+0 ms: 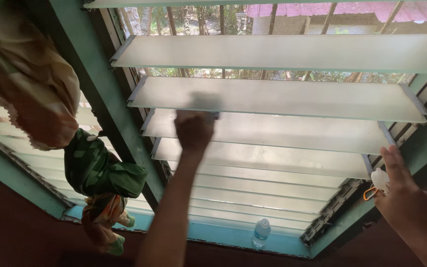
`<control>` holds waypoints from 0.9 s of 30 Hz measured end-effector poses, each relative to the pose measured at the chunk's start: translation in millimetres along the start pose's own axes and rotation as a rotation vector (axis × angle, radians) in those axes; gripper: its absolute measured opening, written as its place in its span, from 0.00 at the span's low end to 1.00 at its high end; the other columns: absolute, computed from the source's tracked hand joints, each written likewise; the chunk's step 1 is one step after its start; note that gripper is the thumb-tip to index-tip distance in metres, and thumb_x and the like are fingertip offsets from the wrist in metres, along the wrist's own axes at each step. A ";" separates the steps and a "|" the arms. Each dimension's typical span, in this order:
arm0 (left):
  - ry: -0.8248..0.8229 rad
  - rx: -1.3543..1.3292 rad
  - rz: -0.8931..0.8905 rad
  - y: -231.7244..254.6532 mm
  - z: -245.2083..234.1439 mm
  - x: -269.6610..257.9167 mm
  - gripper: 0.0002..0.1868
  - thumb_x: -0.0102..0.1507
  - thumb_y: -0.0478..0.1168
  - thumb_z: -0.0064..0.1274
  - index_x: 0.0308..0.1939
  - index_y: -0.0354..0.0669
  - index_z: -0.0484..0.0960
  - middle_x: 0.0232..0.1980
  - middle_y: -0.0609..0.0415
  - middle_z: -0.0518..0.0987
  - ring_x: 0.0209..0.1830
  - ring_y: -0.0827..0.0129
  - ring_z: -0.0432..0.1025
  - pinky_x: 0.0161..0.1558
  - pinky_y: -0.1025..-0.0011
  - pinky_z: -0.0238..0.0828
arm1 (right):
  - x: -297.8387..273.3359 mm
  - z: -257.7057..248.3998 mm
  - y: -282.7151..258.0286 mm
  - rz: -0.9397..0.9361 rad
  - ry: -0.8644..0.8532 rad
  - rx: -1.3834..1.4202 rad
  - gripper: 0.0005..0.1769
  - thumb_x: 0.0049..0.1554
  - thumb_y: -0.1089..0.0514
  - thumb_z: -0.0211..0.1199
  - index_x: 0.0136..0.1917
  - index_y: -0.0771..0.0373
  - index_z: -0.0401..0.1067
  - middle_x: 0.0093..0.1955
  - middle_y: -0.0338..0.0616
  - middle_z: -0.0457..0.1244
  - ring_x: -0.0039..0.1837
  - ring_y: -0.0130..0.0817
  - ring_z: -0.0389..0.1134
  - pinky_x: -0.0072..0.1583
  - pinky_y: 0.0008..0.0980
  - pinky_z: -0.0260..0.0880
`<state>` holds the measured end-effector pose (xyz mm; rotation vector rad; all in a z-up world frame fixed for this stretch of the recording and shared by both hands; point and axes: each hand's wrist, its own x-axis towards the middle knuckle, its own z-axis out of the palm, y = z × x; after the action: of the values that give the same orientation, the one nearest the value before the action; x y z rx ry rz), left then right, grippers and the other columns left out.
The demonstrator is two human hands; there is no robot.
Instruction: The person cleans a set of glass window slats by spraying them with liquid and wiping both sides of the glass with a cloth.
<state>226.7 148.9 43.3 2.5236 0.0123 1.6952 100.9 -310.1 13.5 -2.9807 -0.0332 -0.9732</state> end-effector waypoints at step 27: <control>-0.120 0.029 -0.156 120.6 -20.7 2.3 0.14 0.59 0.45 0.60 0.22 0.42 0.84 0.32 0.45 0.81 0.45 0.51 0.70 0.44 0.55 0.69 | -1.7 2.4 0.2 0.048 -0.067 0.120 0.56 0.48 0.57 0.66 0.85 0.54 0.47 0.88 0.44 0.46 0.66 0.50 0.70 0.53 0.46 0.79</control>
<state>202.4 30.7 63.8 2.5649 0.2192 1.4957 100.9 -310.4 10.5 -2.8894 -0.0199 -0.8349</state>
